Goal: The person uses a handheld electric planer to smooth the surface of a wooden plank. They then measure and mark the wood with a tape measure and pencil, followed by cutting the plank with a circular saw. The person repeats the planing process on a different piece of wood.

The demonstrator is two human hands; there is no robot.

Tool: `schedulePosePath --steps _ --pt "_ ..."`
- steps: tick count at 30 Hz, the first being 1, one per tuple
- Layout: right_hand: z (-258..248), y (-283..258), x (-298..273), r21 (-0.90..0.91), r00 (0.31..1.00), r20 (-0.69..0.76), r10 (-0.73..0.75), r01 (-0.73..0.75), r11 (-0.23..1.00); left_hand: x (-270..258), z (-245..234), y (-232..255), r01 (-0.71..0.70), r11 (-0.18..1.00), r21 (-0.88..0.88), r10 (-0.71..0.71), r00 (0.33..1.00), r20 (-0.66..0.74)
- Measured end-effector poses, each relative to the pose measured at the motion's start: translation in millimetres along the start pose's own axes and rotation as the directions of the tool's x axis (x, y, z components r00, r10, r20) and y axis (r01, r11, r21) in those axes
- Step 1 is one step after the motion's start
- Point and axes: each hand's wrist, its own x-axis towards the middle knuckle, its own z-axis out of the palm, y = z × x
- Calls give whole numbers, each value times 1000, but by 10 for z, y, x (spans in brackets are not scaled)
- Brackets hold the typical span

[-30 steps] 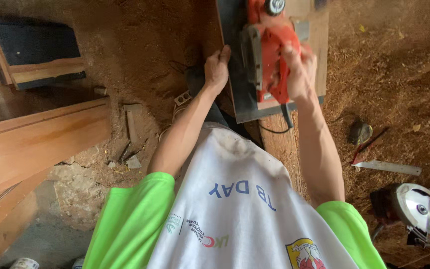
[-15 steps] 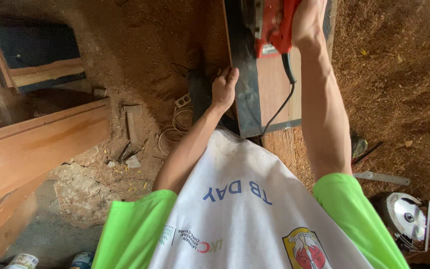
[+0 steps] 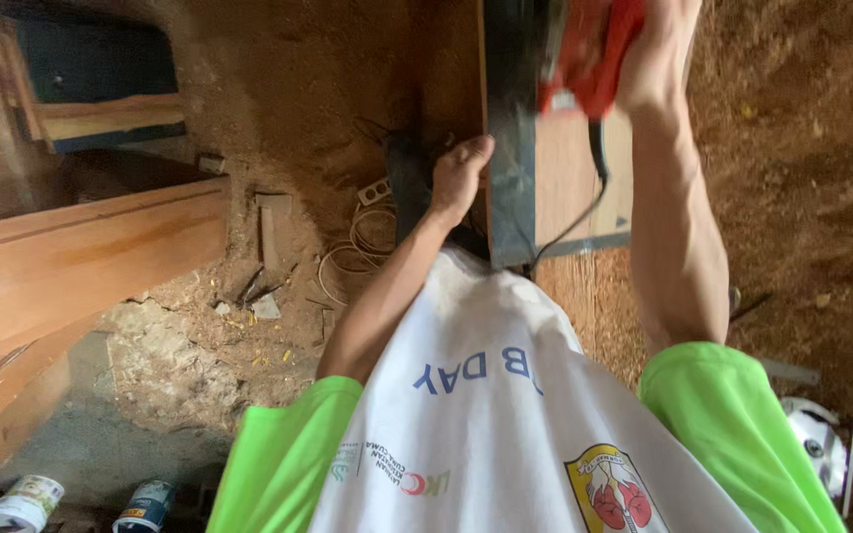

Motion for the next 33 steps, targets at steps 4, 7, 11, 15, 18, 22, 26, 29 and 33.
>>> schedulePosePath --steps 4,7,11,15,18,22,26,29,33 --pt "24 -416 -1269 114 987 162 14 -33 993 -254 -168 -164 194 933 -304 -165 979 121" --pt "-14 -552 -2283 210 940 140 311 -335 918 -439 -247 -358 259 923 -283 -218 961 171" --pt "-51 -231 -3262 73 823 58 565 -568 820 -549 -262 -521 331 890 -313 -246 928 280" --pt "89 -15 -3805 198 836 89 542 -548 813 -563 -354 -548 373 839 -395 -223 899 376" --pt "212 6 -3889 181 840 70 539 -542 821 -603 -353 -506 393 805 -444 -205 887 414" --pt "382 -98 -3752 121 864 7 504 -501 857 -658 -347 -406 394 796 -459 -194 885 424" --pt "445 -153 -3549 102 872 -24 489 -485 869 -654 -325 -431 379 809 -449 -201 897 394" --pt "495 -152 -3363 160 850 -53 524 -510 845 -590 -318 -484 398 788 -471 -242 902 357" --pt "521 -190 -3098 89 897 -57 437 -432 898 -525 -305 -586 421 766 -486 -257 893 368"
